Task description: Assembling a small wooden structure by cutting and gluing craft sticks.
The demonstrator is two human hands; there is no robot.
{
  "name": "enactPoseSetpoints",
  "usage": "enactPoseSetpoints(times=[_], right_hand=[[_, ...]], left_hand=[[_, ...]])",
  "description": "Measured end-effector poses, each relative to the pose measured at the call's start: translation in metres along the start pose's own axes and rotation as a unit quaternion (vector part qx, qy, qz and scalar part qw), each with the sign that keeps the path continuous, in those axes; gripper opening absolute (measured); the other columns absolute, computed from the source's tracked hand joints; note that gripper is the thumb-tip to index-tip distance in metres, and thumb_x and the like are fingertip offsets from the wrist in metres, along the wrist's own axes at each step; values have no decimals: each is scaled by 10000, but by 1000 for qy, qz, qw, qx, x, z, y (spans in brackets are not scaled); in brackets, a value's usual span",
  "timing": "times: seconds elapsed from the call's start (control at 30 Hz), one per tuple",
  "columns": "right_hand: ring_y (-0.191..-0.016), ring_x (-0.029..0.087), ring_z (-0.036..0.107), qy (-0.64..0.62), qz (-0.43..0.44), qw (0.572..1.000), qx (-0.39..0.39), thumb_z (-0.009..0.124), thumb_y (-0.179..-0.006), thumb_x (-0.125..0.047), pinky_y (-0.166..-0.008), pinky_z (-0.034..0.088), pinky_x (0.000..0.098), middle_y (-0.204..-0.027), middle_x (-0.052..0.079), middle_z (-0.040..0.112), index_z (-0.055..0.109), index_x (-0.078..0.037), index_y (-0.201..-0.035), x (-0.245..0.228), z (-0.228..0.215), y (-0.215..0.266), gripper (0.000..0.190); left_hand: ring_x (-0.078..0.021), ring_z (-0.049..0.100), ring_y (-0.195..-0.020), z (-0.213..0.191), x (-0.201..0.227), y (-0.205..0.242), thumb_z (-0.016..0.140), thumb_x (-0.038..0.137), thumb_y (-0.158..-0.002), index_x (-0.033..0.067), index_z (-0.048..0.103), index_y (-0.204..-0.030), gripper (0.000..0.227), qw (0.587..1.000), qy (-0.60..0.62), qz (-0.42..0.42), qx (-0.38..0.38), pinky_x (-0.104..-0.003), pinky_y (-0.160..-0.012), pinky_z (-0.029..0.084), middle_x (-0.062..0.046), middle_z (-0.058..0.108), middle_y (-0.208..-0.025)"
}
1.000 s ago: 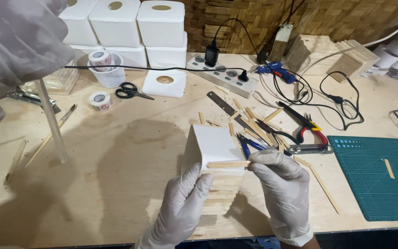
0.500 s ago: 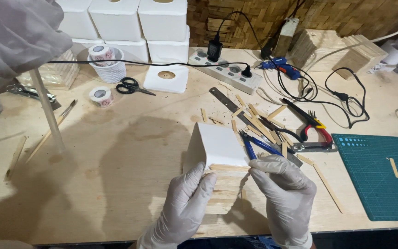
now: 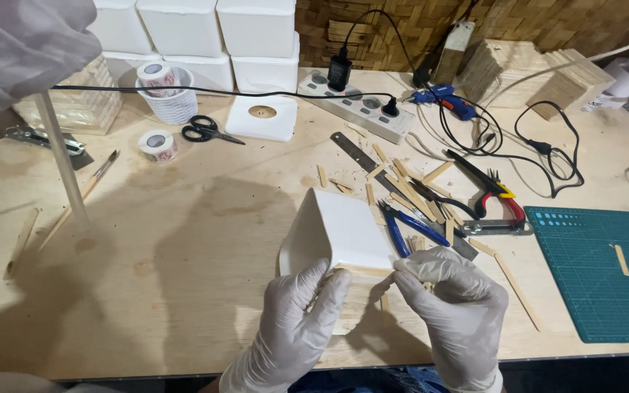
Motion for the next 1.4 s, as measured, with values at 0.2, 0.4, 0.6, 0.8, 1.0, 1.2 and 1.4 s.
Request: enactPoseSetpoints(times=[0.2,0.4,0.6,0.8,1.0,1.2,1.4], right_hand=[[-788,204,687,39,17,999,22,826,-735,77,-768,591,307,-785,126,726,739,-11,-740,4,-6,3,124],[-754,208,682,28,-10,1000,-7,813,-752,64,-773,600,324,-764,115,728,751,-8,-782,-6,1,3,100],[-718,205,661,63,-29,997,-22,791,-773,51,-752,565,321,-669,124,701,753,29,-762,-16,8,4,45],[-754,227,700,60,-47,997,-16,814,-719,98,-717,603,310,-743,148,712,748,56,-765,-17,8,3,91],[-769,212,685,71,-49,996,-28,820,-731,48,-772,601,331,-734,109,716,761,37,-777,-15,8,4,76],[-908,239,694,87,-61,994,-23,844,-728,-39,-1009,603,431,-767,53,744,773,-17,-827,0,0,6,124],[-786,183,662,37,-18,997,-72,790,-796,-67,-914,562,354,-678,94,760,733,-37,-730,-11,13,0,92]], left_hand=[[-109,691,-698,1,0,-5,574,173,-1019,-14,705,-1117,249,997,9,-71,-10,-283,-659,575,-96,797,-895],[-235,817,-917,2,-10,3,663,143,-971,17,670,-1244,301,998,-29,-51,4,-299,-864,650,-157,805,-1068],[-198,802,-927,1,-3,-2,610,194,-1003,21,692,-1218,289,998,-16,-60,-7,-300,-840,618,-138,814,-1049],[-151,776,-823,1,-13,3,573,252,-1024,45,689,-1262,336,996,-35,-76,-2,-278,-758,614,-82,818,-980],[-152,746,-654,-2,-14,5,583,222,-1020,40,688,-1200,276,997,-59,-49,2,-287,-602,592,-72,799,-864],[-119,641,-594,-2,-9,-1,543,229,-1038,42,688,-1253,320,997,-36,-67,-18,-290,-588,542,-50,762,-838],[-107,551,-510,-3,-14,3,559,219,-1030,39,729,-1142,272,997,-32,-69,-15,-301,-499,468,-3,634,-669]])
Point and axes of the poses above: each hand's wrist, its own y-axis away from the middle knuckle, its own z-axis out of the palm, x = y × z, the point moved 9 cm from there along -y, towards the middle knuckle
